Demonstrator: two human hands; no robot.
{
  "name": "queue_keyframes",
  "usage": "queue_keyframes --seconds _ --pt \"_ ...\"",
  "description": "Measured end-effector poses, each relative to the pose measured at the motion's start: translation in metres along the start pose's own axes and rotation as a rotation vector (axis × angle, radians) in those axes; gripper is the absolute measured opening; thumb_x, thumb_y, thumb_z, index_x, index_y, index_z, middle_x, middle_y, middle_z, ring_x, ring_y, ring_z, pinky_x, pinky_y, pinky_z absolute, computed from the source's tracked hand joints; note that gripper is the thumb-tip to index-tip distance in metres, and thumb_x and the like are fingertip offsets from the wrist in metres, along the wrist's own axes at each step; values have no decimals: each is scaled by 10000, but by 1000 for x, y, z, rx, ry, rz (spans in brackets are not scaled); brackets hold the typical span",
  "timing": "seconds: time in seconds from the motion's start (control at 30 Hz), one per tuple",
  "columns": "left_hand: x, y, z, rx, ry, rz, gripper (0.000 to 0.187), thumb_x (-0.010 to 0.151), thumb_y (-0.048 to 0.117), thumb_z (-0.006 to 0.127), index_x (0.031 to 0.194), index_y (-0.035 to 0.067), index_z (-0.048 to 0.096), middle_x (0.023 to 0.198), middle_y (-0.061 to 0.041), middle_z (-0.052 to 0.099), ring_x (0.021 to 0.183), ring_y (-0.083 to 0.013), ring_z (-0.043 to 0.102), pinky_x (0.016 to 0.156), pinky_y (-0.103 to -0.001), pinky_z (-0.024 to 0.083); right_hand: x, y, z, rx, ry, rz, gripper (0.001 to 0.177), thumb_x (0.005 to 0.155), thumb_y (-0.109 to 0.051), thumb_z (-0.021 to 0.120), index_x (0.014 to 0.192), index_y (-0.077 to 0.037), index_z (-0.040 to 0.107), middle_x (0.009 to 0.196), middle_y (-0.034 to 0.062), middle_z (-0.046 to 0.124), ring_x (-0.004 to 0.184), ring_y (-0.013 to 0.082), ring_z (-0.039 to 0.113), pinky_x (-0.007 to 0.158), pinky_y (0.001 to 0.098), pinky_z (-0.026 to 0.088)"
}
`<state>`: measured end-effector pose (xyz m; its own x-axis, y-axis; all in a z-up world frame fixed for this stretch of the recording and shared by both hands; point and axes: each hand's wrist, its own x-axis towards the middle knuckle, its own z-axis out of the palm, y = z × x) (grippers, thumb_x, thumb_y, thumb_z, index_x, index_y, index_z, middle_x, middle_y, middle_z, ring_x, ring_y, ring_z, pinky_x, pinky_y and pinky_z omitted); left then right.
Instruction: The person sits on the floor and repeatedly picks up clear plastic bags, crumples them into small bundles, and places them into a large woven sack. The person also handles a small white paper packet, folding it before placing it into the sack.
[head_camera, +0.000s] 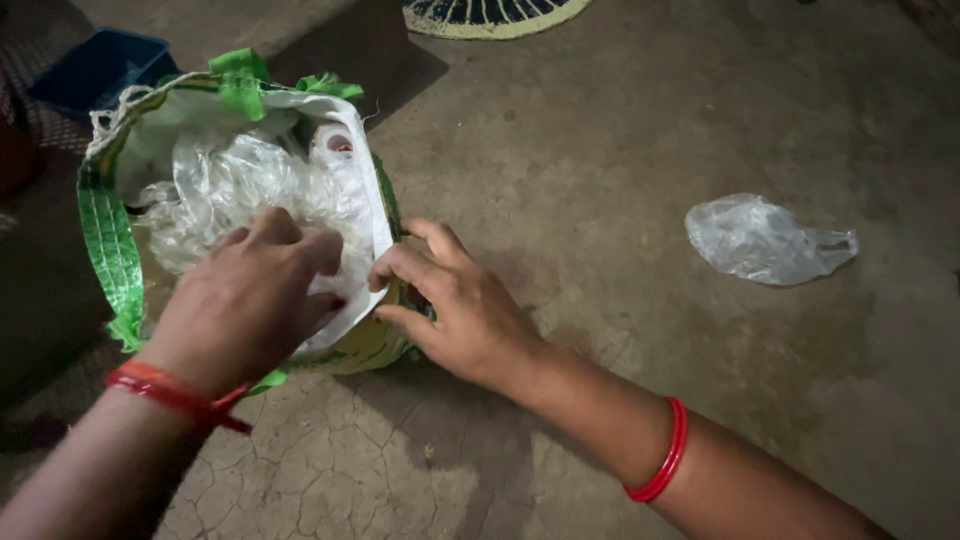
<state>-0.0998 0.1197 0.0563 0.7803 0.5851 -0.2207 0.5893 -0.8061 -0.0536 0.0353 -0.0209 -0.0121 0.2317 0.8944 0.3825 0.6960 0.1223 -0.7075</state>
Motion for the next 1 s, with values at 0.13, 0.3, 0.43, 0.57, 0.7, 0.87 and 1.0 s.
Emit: queue_keyframes --seconds 0.13,0.3,0.43,0.57,0.7,0.87,1.0 --pt "4 8 3 25 59 -41 253 924 292 669 1168 228 675 1295 -130 586 1203 -307 604 852 -428 610 2 2 3 -23 33 -15 228 917 -173 747 1085 -105 609 1387 191 572 1099 338 726 881 412 600" --pt "17 8 8 30 100 -28 165 1006 226 573 1074 211 722 1296 -78 628 1171 -283 642 836 -409 617 3 5 0 9 38 -50 176 926 -138 729 1052 -79 622 1342 178 606 1032 298 742 858 392 603" --pt "20 8 14 135 153 -44 176 907 187 637 1054 176 732 1264 -139 626 1111 -312 656 806 -427 602 2 3 -2 53 25 -19 181 917 -138 734 1035 -67 616 1269 148 621 968 257 750 829 380 607" --pt "28 10 21 162 225 -60 155 859 172 670 976 160 771 1159 -145 685 1023 -317 708 768 -422 604 1 1 -5 56 33 -57 188 916 -132 742 1028 -62 608 1204 117 632 963 254 735 819 376 600" --pt "36 7 28 187 252 -56 129 853 149 676 890 129 798 1027 -152 747 908 -313 760 728 -409 615 0 -1 -6 51 42 -56 187 918 -120 744 1027 -54 607 1189 110 635 969 267 722 816 387 584" --pt "41 5 34 215 203 -72 157 900 158 647 889 121 799 930 -154 772 870 -306 775 710 -407 620 0 -2 -7 67 24 -35 179 926 -130 740 1025 -65 606 1198 108 628 956 253 730 809 382 588" --pt "50 4 39 227 164 -58 182 909 175 631 874 132 804 920 -149 774 889 -306 770 713 -411 625 3 -1 -9 86 -30 -11 168 929 -140 719 1029 -76 599 1216 106 612 953 240 734 812 358 610"
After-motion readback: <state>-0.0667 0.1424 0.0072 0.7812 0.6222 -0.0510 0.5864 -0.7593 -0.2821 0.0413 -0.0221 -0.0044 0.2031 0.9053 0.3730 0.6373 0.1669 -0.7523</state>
